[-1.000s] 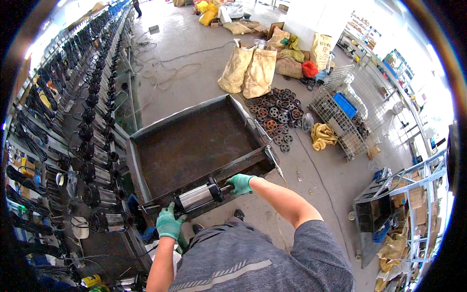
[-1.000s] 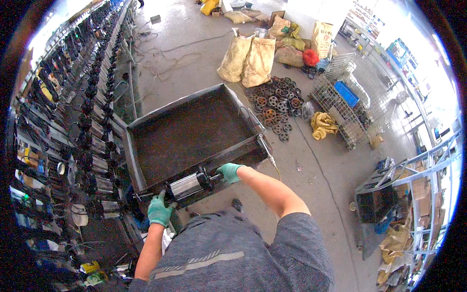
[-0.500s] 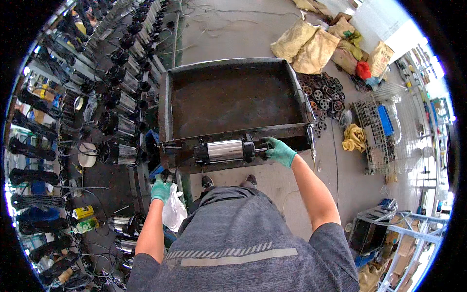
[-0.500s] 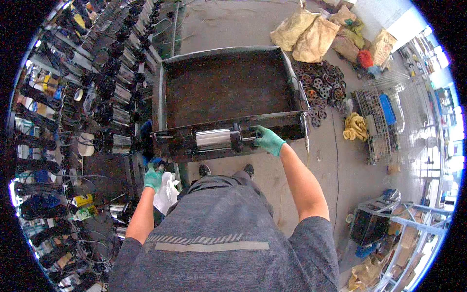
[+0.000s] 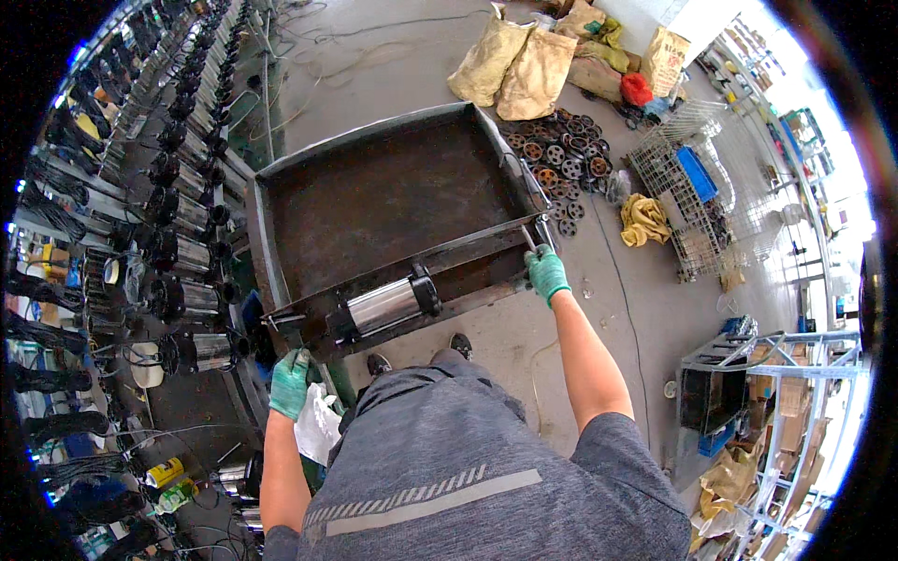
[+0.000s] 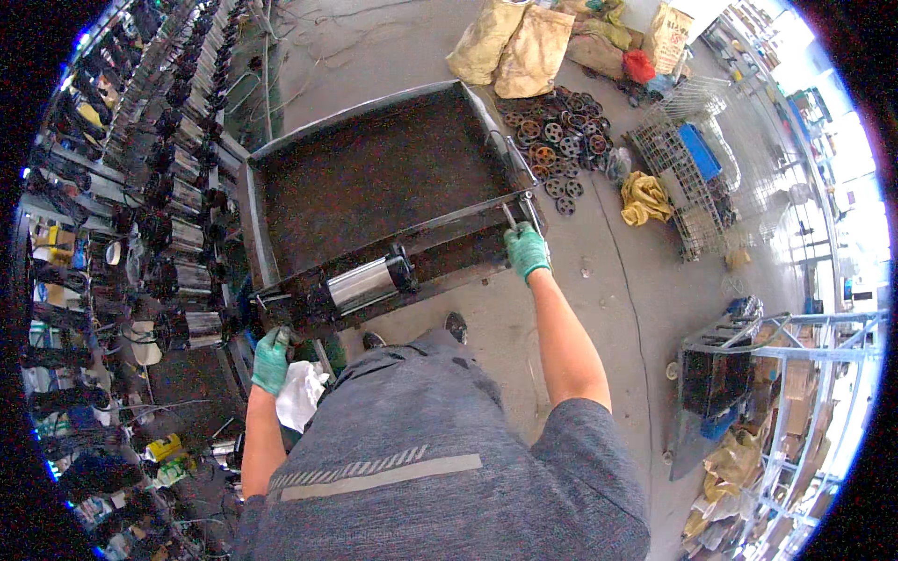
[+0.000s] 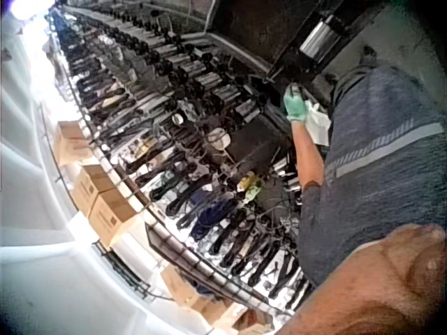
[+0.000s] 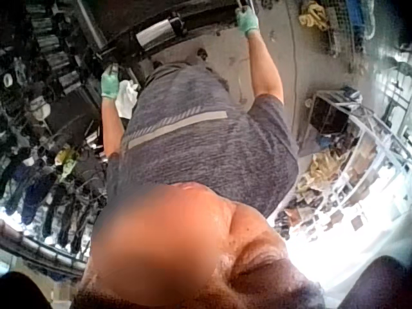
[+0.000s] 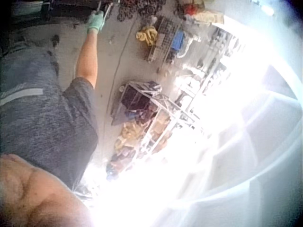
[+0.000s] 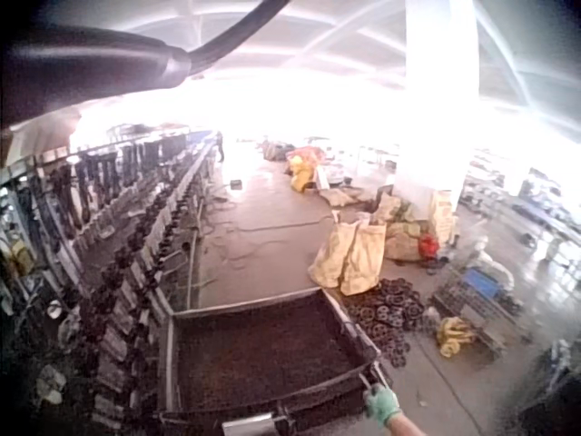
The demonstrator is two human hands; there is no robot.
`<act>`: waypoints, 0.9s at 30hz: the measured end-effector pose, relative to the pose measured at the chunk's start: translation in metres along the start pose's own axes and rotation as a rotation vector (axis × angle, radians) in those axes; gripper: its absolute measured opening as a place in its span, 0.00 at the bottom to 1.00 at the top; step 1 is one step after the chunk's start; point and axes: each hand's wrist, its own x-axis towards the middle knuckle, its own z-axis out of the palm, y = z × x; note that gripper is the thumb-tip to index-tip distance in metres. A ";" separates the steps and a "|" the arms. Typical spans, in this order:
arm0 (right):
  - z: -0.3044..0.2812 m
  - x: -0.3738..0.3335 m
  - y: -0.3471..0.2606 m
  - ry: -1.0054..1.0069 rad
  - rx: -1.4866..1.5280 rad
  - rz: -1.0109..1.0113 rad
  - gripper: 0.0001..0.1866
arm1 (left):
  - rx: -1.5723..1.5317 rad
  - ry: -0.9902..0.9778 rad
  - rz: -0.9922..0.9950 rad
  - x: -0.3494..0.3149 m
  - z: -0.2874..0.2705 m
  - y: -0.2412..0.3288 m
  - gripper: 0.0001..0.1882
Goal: The person repeatedly tests a cylindrical metal device by inserting a rod into a tray filled with dark liquid. The person holds the cylinder, submerges it, and manipulates the rod, then removes it and places it on a nearby rack. The process is repeated multiple times with the same device.
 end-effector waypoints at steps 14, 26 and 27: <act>-0.043 -0.016 -0.022 0.223 -0.460 -0.233 0.17 | -0.095 -0.131 0.252 0.002 0.032 0.206 0.19; 0.047 -0.033 -0.037 -0.074 -0.216 -0.330 0.12 | -0.132 -0.291 0.190 0.015 0.065 0.205 0.21; 0.049 -0.035 -0.041 -0.065 -0.230 -0.322 0.12 | -0.146 -0.293 0.178 0.014 0.066 0.203 0.21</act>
